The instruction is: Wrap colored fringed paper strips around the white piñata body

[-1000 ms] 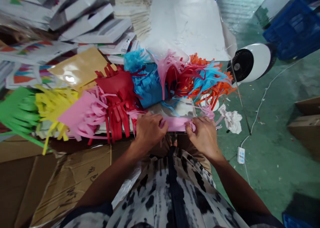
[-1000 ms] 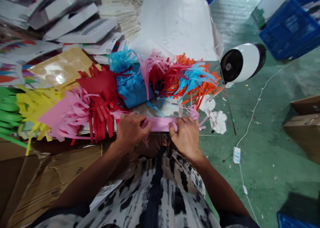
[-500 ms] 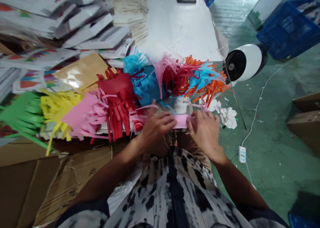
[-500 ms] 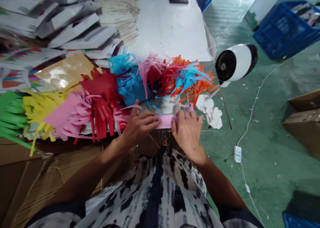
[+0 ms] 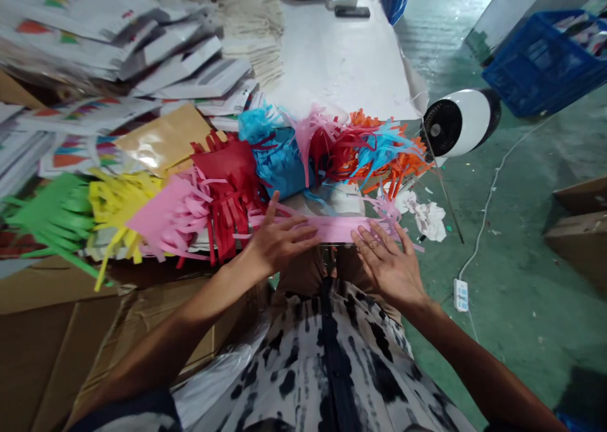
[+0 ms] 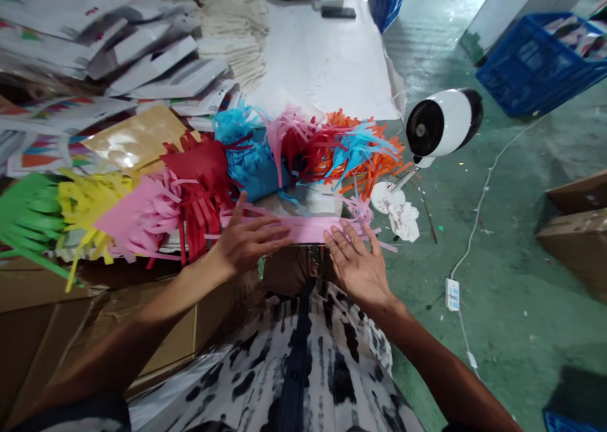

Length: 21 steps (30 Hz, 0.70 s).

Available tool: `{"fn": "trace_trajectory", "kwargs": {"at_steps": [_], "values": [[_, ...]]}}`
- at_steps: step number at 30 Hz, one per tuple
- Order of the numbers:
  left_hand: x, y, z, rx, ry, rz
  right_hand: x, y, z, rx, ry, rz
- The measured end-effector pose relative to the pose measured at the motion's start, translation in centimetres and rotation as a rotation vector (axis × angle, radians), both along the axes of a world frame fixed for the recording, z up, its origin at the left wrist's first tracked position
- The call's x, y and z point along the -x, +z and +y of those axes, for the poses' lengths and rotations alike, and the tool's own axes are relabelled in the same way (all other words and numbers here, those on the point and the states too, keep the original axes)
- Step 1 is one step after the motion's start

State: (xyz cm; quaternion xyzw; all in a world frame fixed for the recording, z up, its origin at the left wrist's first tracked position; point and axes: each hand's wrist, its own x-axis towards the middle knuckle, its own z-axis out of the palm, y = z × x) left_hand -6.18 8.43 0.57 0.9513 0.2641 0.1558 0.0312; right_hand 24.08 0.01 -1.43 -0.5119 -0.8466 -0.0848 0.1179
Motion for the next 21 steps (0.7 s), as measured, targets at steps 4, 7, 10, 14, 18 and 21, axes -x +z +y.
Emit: {"fn": "trace_trajectory", "kwargs": {"at_steps": [4, 7, 10, 14, 18, 21], "values": [[5.2, 1.8, 0.8, 0.206, 0.189, -0.101, -0.3, 0.0, 0.0, -0.044, -0.002, 0.015], [7.9, 3.8, 1.3, 0.345, 0.367, -0.172, 0.1, 0.4, 0.1, -0.014, -0.016, 0.002], [7.1, 5.7, 0.2, 0.131, 0.611, -0.158, 0.7, 0.8, 0.3, 0.023, -0.03, 0.012], [0.4, 5.3, -2.7, -0.209, 0.565, -0.192, 1.2, 1.0, 0.7, -0.013, -0.027, 0.054], [-5.7, 0.7, -4.2, -0.089, 0.119, -0.109, 1.6, 1.6, 1.0, 0.047, -0.017, 0.032], [-7.0, -2.6, -4.5, 0.02, 0.159, -0.116, 1.9, 1.9, 1.3, 0.053, -0.011, 0.012]]}}
